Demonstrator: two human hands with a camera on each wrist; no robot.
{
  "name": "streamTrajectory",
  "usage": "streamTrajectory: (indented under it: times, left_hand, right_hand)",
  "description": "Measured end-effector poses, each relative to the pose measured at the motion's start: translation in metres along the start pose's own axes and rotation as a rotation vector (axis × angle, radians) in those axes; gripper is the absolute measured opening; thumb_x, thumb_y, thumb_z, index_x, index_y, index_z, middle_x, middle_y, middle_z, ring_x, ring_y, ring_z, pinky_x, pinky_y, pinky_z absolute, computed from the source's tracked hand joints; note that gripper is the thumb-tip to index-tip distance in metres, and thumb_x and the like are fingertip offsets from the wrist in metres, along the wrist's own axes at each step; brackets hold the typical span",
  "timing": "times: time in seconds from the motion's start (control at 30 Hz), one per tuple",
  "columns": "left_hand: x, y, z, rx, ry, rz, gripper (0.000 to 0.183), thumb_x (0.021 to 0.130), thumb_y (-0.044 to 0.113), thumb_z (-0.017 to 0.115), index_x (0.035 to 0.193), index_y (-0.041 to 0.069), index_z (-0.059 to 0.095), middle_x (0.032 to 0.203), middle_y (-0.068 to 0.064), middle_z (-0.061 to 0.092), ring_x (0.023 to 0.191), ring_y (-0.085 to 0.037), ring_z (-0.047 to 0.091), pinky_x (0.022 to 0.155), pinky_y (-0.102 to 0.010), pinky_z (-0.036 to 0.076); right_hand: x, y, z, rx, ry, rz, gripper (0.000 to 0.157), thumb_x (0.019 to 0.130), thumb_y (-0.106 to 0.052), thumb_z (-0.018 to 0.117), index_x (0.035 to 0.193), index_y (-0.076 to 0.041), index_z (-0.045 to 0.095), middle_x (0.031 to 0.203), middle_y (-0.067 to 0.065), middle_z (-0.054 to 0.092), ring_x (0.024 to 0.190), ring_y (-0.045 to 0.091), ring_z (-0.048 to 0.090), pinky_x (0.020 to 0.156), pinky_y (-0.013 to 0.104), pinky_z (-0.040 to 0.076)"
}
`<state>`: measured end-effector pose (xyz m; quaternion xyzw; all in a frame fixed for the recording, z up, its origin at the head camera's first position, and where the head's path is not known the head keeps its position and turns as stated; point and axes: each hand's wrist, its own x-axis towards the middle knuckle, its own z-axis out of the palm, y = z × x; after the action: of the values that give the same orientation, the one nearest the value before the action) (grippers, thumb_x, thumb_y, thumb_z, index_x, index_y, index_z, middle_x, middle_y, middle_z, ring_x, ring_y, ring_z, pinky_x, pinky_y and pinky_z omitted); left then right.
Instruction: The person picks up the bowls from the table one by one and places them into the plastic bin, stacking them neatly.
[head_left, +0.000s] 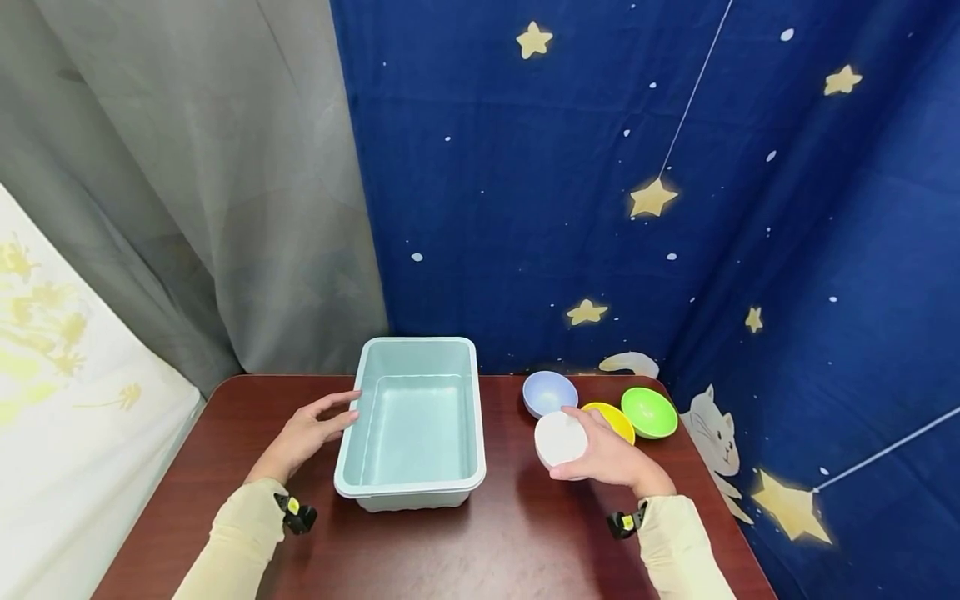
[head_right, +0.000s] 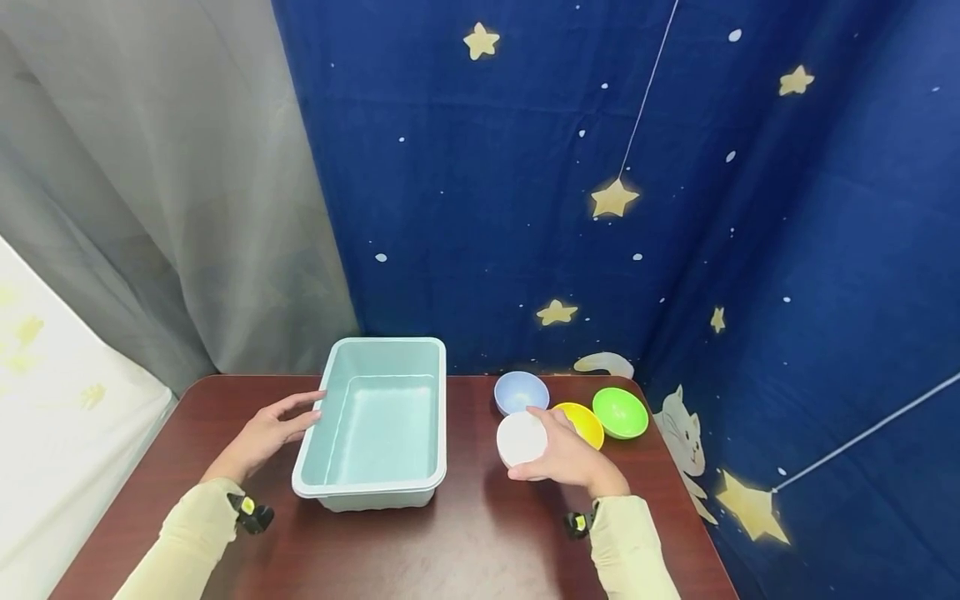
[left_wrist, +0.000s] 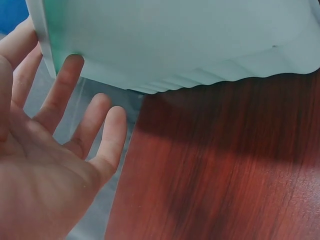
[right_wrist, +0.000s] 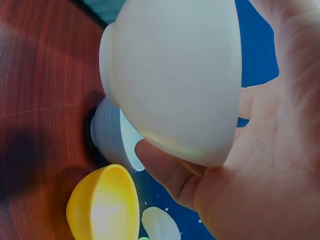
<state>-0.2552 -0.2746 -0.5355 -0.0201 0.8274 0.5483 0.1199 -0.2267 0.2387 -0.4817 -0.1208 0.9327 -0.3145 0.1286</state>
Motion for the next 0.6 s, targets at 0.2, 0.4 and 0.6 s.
streamTrajectory:
  times: [0.2, 0.4, 0.6]
  left_hand:
    - [-0.001, 0.001, -0.003, 0.011, -0.005, 0.011, 0.065, 0.092, 0.052, 0.072, 0.150, 0.030, 0.052, 0.157, -0.012, 0.046, 0.127, -0.024, 0.062, 0.107, -0.049, 0.051]
    - [0.000, 0.003, -0.005, 0.045, 0.006, 0.015, 0.065, 0.090, 0.053, 0.073, 0.147, 0.029, 0.055, 0.154, -0.011, 0.050, 0.123, -0.023, 0.063, 0.104, -0.048, 0.053]
    - [0.003, 0.002, -0.005, 0.034, 0.002, 0.012, 0.062, 0.090, 0.050, 0.074, 0.146, 0.028, 0.057, 0.145, -0.012, 0.059, 0.116, -0.020, 0.067, 0.105, -0.049, 0.053]
  right_hand:
    - [0.006, -0.007, -0.003, -0.019, -0.019, -0.025, 0.112, 0.066, -0.055, 0.090, 0.155, -0.016, 0.037, 0.141, 0.010, 0.047, 0.122, 0.025, 0.047, 0.094, 0.043, 0.050]
    - [0.014, -0.020, -0.007, -0.045, -0.036, -0.057, 0.112, 0.066, -0.058, 0.089, 0.157, -0.019, 0.036, 0.145, 0.011, 0.044, 0.124, 0.026, 0.048, 0.095, 0.044, 0.050]
    - [0.023, -0.037, -0.013, -0.048, -0.054, -0.130, 0.111, 0.065, -0.059, 0.089, 0.157, -0.023, 0.036, 0.153, 0.008, 0.039, 0.129, 0.027, 0.048, 0.096, 0.044, 0.050]
